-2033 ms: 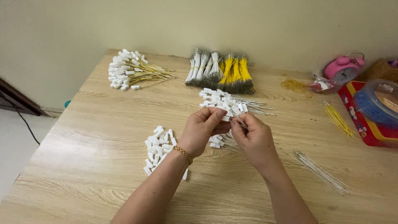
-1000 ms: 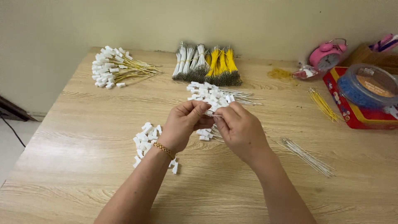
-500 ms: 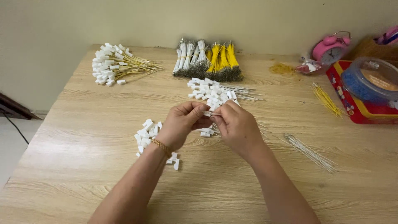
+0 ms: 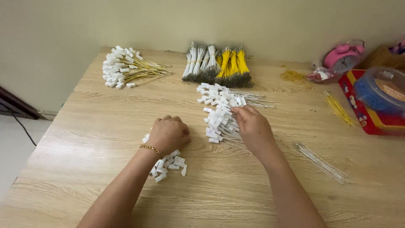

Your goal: The recorder is seen assembling white plastic connectors onto metal wires at a table.

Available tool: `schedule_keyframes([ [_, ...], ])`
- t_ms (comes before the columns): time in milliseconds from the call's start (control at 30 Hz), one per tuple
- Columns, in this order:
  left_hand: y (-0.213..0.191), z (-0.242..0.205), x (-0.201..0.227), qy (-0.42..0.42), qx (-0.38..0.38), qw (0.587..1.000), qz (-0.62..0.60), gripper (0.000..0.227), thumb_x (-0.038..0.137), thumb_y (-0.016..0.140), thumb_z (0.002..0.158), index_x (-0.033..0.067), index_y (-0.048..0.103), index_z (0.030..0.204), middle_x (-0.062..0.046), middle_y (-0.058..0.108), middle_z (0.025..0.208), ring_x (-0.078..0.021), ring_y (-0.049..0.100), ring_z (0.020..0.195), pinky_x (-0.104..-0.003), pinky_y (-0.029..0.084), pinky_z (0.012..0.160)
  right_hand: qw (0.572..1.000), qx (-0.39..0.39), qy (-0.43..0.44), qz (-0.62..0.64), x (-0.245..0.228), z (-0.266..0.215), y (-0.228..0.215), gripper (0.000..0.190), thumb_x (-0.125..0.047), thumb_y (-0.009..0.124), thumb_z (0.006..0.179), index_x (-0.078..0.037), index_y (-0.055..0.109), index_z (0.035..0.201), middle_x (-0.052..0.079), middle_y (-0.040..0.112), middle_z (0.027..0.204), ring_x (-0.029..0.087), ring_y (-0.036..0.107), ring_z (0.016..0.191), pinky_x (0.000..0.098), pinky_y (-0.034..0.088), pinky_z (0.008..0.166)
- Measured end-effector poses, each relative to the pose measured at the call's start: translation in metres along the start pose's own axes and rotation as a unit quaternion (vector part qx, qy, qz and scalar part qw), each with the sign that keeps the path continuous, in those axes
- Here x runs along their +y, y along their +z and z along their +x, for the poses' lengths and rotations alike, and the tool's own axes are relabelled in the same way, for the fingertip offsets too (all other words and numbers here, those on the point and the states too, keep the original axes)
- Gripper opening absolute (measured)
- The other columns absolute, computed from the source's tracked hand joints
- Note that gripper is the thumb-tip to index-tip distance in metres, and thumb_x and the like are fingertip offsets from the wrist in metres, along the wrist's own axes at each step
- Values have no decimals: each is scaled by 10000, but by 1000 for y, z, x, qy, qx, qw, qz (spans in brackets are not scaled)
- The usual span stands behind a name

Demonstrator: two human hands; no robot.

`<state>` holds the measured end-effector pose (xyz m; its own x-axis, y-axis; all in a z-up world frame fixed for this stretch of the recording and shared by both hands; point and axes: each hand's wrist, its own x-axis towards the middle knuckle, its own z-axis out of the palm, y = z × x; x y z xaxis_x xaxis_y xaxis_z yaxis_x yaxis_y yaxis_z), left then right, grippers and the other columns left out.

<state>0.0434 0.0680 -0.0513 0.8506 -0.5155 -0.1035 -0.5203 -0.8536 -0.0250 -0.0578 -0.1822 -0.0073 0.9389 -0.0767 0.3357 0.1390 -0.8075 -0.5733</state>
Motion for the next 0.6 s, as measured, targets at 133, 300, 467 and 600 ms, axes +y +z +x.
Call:
schedule_keyframes([
  [133, 17, 2, -3, 34, 69, 997, 23, 201, 456, 626, 875, 352, 798, 865, 49, 752, 880, -225, 721, 883, -394, 531, 814, 998, 7, 54, 40, -37, -6, -25, 342, -219, 495, 1058, -140, 591, 1376, 181, 733, 847, 402, 709, 855, 512, 535, 791],
  [300, 11, -5, -8, 71, 41, 997, -14, 198, 413, 634, 909, 262, 754, 863, -13, 743, 874, -259, 754, 858, -412, 577, 785, 981, -12, 91, 173, -44, -7, -27, 174, -236, 540, 1032, -116, 621, 1129, 96, 727, 744, 220, 667, 708, 367, 546, 685],
  [467, 22, 4, -9, 88, 51, 995, 17, 145, 375, 688, 890, 246, 751, 874, -14, 740, 890, -248, 757, 853, -389, 597, 765, 960, 18, 103, 258, -31, -4, -19, 145, -137, 600, 974, -43, 650, 1073, 100, 675, 694, 178, 590, 638, 307, 501, 590],
  [600, -5, -2, 4, 49, 63, 984, -161, 214, 388, 666, 925, 226, 759, 1031, -52, 743, 939, -290, 747, 941, -424, 606, 809, 949, 26, 95, 299, -19, -4, -12, 153, -134, 617, 971, -23, 672, 1061, 83, 629, 657, 152, 556, 646, 284, 473, 584],
])
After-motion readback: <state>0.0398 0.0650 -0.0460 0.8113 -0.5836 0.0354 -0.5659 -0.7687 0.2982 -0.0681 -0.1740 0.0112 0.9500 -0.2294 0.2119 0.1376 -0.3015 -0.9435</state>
